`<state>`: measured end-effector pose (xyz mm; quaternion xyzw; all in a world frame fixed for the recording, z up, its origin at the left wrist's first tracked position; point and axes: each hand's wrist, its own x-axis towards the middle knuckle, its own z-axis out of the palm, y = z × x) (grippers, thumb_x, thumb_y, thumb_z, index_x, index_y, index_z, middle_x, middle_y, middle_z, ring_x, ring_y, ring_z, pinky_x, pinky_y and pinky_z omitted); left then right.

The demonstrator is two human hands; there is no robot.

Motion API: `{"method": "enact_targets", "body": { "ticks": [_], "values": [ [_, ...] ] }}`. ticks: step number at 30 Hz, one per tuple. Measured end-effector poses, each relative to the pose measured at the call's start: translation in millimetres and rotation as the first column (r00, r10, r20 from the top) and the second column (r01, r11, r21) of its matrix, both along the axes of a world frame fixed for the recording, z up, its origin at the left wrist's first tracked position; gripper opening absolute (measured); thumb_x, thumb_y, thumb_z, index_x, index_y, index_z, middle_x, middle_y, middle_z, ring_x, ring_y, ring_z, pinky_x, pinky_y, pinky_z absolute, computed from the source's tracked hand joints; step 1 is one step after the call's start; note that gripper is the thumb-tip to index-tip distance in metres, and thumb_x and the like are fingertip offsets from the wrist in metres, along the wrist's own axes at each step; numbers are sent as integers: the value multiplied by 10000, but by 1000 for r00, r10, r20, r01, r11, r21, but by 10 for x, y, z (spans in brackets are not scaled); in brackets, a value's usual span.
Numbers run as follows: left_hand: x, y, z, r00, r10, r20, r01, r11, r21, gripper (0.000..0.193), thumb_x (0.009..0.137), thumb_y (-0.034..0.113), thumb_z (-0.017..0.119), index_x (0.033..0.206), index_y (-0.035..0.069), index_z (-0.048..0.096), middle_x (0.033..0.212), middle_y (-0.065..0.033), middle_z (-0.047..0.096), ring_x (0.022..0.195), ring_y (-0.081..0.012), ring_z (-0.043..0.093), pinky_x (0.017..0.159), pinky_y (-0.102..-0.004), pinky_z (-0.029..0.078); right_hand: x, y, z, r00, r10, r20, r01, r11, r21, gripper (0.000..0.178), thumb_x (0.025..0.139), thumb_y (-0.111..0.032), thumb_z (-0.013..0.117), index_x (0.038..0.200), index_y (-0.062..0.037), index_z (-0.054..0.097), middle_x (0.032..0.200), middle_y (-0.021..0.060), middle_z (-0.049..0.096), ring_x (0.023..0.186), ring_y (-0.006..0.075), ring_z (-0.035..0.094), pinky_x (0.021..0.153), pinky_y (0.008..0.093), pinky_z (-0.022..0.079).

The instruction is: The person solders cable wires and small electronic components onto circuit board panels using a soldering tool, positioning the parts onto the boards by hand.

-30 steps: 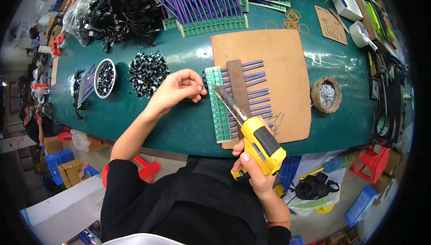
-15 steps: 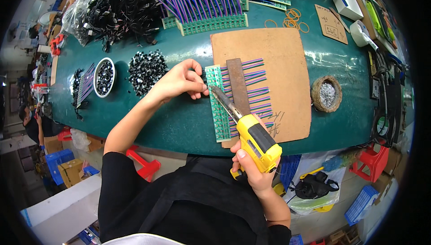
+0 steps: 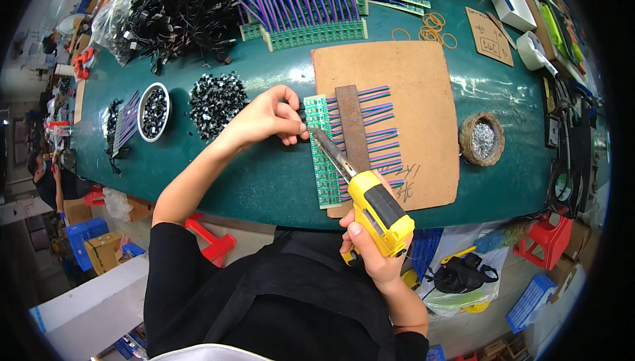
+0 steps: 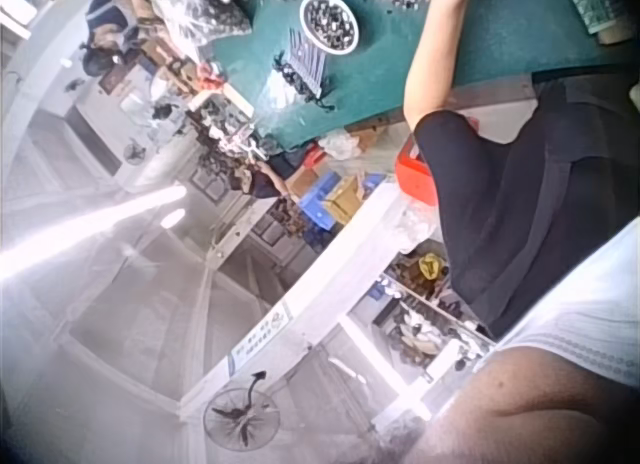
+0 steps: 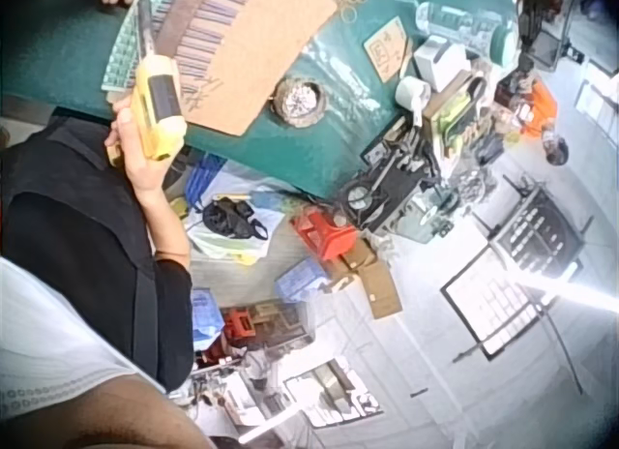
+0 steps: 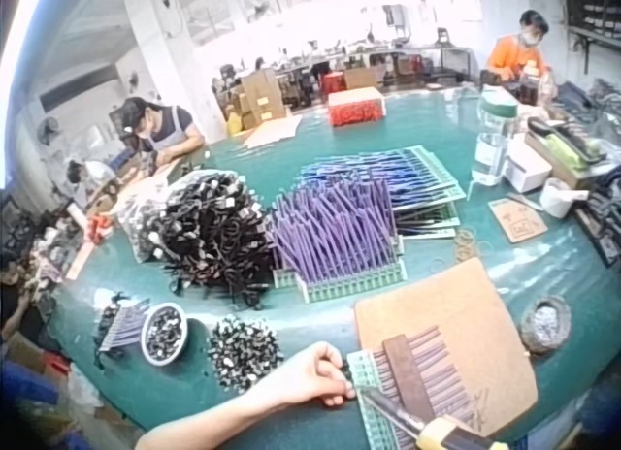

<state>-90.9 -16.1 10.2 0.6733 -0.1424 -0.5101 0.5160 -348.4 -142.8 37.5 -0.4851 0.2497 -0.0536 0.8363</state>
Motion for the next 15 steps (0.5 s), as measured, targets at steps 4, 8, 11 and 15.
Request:
{"method": "enact_targets", "body": {
  "ticks": [4, 8, 11, 15],
  "values": [
    [-6, 0, -21, 1000, 4, 7, -4, 1000, -7, 312, 773, -1, 640, 954, 31, 388, 779, -157, 660, 602, -135, 606, 544, -235, 501, 16, 52, 33, 997, -75, -12, 74, 997, -24, 515, 833, -33, 560, 1300, 13, 346, 860, 116, 579, 684, 130, 576, 526, 251, 518],
    [-13, 9, -41, 1000, 20, 11, -20, 999, -28, 319, 762, -16, 648, 954, 5, 395, 750, -155, 662, 597, -148, 621, 526, -246, 515, 28, 46, 81, 998, -54, -24, 53, 998, -26, 359, 833, -70, 565, 1168, 21, 475, 873, 114, 573, 689, 129, 577, 517, 247, 509],
    [-21, 5, -35, 1000, 20, 20, -20, 999, -28, 318, 759, -16, 647, 955, 4, 397, 750, -155, 662, 591, -147, 619, 525, -245, 514, 32, 30, 103, 999, -18, -37, 17, 999, -42, 366, 831, -72, 564, 1174, 20, 475, 874, 112, 574, 684, 128, 575, 526, 252, 513],
    [-20, 3, -32, 1000, 19, 21, -19, 1000, -22, 309, 774, -4, 643, 950, 34, 392, 771, -153, 661, 590, -131, 603, 536, -231, 498, -7, 44, 39, 998, -52, -23, 51, 997, -60, 379, 827, -67, 558, 1184, 24, 466, 874, 116, 574, 687, 135, 574, 532, 253, 515]
  ]
}}
